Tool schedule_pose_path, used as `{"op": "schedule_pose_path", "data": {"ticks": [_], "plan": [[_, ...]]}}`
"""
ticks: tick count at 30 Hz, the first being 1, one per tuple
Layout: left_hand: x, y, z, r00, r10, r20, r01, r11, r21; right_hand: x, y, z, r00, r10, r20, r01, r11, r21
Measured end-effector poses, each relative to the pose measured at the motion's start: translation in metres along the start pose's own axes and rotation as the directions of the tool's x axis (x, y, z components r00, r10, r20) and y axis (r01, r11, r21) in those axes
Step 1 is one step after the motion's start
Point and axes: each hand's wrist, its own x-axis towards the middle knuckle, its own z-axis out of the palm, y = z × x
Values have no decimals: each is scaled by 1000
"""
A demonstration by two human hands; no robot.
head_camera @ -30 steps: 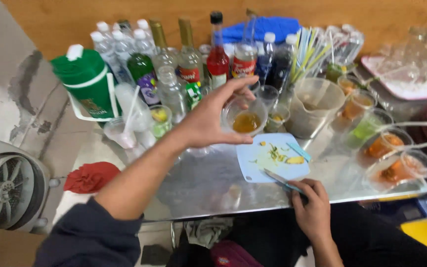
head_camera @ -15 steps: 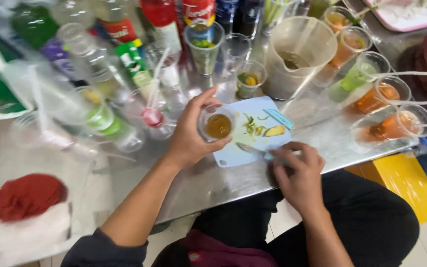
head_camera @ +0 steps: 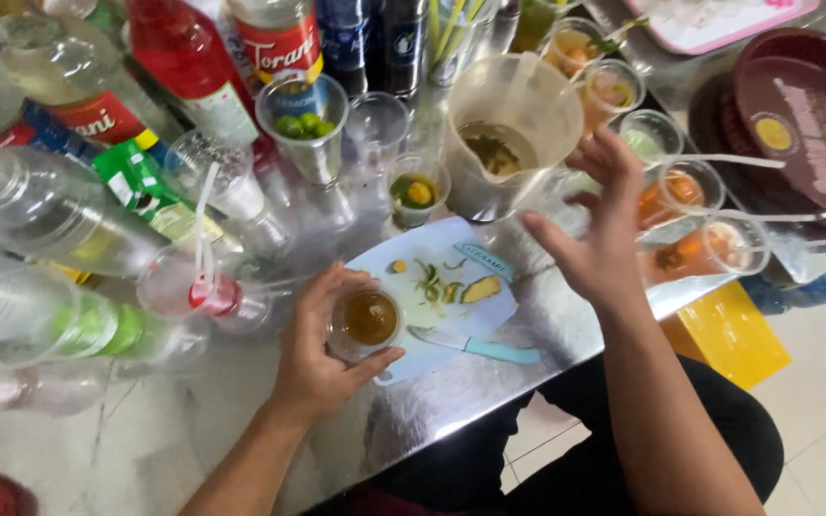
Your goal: Slicing a lime and mixing various liquid ingredients to prepare beverages at a coffee shop counter.
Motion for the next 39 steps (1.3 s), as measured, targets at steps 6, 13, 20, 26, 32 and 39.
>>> {"op": "schedule_pose_path", "data": {"ticks": [6, 13, 20, 26, 32, 39], "plan": [[-3, 0, 0, 1000, 13, 20, -14, 1000, 25, 33, 44, 24, 992, -72, 101, 51, 979, 198], [-3, 4, 9, 998, -49, 26, 53, 980, -192, 29, 28, 16, 971, -232, -50, 231, 972, -37], [7, 44, 19, 985, -160, 71, 173, 946, -273, 23, -39, -18, 854, -506, -122, 490, 860, -142], [36, 109, 30, 959, -228, 170, 248, 963, -110, 11, -77, -36, 807, -580, -113, 540, 801, -258], [47, 127, 41, 948, -226, 225, 264, 952, -156, -6, -79, -48, 747, -659, -91, 605, 729, -319], [48, 134, 52, 942, -239, 238, 283, 943, -175, -20, -77, -57, 701, -709, -73, 619, 656, -431]]}}
